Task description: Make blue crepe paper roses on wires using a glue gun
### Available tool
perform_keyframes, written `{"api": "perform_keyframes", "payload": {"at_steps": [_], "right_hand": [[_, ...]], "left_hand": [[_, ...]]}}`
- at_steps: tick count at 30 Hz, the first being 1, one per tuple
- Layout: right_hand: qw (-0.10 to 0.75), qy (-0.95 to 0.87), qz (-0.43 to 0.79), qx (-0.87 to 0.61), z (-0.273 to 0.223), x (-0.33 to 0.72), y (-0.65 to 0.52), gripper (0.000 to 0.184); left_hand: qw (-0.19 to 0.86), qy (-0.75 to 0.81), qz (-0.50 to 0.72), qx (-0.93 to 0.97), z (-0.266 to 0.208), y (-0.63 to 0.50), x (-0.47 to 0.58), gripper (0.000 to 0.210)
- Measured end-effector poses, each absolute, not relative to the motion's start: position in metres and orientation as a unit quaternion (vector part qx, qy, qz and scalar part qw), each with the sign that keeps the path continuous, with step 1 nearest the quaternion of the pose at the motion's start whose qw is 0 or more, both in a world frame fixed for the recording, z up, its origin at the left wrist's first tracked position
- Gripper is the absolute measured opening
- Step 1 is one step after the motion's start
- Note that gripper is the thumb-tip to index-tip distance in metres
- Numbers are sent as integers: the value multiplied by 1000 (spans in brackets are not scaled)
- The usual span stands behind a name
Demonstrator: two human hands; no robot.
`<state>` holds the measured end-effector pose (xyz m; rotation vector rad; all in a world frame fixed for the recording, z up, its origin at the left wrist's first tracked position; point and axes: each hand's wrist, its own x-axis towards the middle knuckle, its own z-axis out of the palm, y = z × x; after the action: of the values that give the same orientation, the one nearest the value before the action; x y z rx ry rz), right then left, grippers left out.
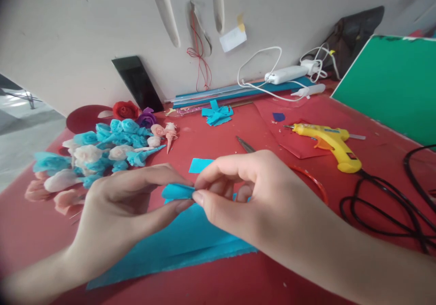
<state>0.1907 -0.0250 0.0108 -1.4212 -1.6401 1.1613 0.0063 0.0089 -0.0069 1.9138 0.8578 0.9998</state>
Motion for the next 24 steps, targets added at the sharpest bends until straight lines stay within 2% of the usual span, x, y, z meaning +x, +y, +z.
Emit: {"api": "perform_keyframes", "payload": {"at_steps": [11,24], "right_hand": [[269,-519,540,-606,24,189,-26,2],[239,-498,579,-600,28,188,-20,6]], "left_hand": [[386,329,381,773,-10,10,5,20],[388,347,353,777,-11,10,7,21]]}}
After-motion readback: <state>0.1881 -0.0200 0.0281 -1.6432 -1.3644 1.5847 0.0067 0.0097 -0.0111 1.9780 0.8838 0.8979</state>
